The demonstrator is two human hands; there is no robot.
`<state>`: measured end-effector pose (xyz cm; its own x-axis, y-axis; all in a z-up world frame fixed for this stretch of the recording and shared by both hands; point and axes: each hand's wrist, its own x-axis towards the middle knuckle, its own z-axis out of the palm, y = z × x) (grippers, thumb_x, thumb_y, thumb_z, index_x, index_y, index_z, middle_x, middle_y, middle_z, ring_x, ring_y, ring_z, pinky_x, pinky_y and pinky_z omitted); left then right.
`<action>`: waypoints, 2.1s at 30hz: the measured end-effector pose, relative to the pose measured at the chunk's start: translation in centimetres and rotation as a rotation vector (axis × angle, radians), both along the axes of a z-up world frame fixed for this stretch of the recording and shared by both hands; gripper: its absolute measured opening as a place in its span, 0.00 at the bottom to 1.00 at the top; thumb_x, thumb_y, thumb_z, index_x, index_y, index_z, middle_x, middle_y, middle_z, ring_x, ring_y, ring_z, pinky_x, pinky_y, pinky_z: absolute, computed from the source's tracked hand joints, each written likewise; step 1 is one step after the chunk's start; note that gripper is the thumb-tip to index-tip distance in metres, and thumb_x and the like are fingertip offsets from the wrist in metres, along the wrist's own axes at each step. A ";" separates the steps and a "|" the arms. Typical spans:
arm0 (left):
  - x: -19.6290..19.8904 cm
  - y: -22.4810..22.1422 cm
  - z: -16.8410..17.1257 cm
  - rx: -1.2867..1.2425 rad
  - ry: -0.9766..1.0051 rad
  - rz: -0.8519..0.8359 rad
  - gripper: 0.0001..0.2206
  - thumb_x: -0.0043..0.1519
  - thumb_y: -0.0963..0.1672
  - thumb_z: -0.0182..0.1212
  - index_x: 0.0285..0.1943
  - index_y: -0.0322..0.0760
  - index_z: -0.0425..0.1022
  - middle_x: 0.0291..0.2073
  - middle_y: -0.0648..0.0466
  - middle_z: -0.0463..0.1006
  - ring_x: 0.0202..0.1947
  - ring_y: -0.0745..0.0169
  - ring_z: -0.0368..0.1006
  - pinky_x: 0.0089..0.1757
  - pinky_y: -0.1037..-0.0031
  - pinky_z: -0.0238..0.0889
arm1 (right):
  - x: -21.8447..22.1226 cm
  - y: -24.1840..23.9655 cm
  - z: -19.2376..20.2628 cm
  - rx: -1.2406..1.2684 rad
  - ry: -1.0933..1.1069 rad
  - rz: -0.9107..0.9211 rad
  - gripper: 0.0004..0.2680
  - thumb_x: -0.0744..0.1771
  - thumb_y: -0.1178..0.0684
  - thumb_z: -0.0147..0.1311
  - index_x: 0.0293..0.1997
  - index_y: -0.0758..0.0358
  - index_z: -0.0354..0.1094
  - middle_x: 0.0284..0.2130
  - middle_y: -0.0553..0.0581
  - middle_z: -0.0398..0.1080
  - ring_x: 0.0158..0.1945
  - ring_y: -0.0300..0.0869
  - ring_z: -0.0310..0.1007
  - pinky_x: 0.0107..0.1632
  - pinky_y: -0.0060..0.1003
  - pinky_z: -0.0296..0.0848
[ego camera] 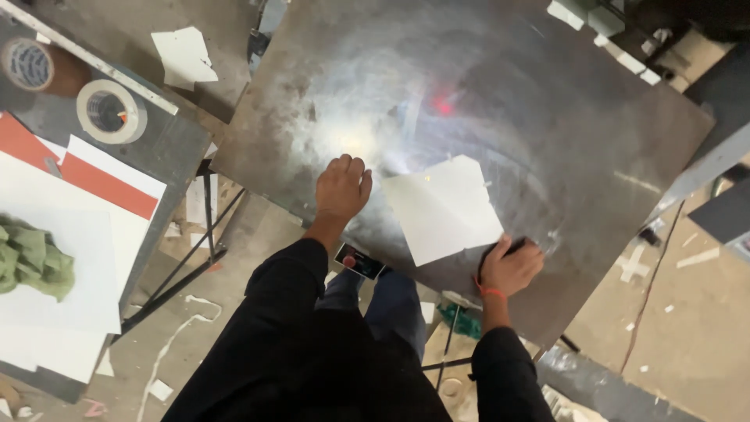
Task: Handling and inspecting paper templates and materials in a workshop environment.
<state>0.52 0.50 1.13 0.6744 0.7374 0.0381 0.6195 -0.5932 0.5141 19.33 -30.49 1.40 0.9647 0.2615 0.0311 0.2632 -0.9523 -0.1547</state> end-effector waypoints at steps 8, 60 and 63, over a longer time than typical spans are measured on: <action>-0.5 -0.6 -0.4 0.033 -0.052 0.004 0.09 0.61 0.46 0.64 0.34 0.40 0.69 0.32 0.49 0.71 0.37 0.46 0.71 0.35 0.55 0.66 | 0.1 -0.7 0.5 0.066 -0.035 0.075 0.17 0.70 0.41 0.55 0.54 0.68 0.63 0.46 0.67 0.64 0.54 0.61 0.62 0.56 0.54 0.63; -9.0 -13.4 0.2 -0.029 -0.071 -0.143 0.34 0.57 0.53 0.66 0.72 0.37 0.63 0.73 0.47 0.57 0.75 0.43 0.46 0.67 0.38 0.35 | -12.2 -5.9 -2.5 0.176 -0.152 0.304 0.12 0.65 0.47 0.66 0.43 0.66 0.71 0.40 0.66 0.71 0.50 0.61 0.67 0.54 0.55 0.64; -9.9 -13.9 0.9 -0.048 -0.038 -0.166 0.36 0.56 0.53 0.67 0.73 0.37 0.62 0.74 0.46 0.55 0.75 0.42 0.44 0.65 0.36 0.34 | -16.1 -6.9 -4.9 0.529 0.136 -0.081 0.14 0.68 0.43 0.62 0.44 0.66 0.67 0.40 0.63 0.69 0.46 0.56 0.67 0.49 0.52 0.67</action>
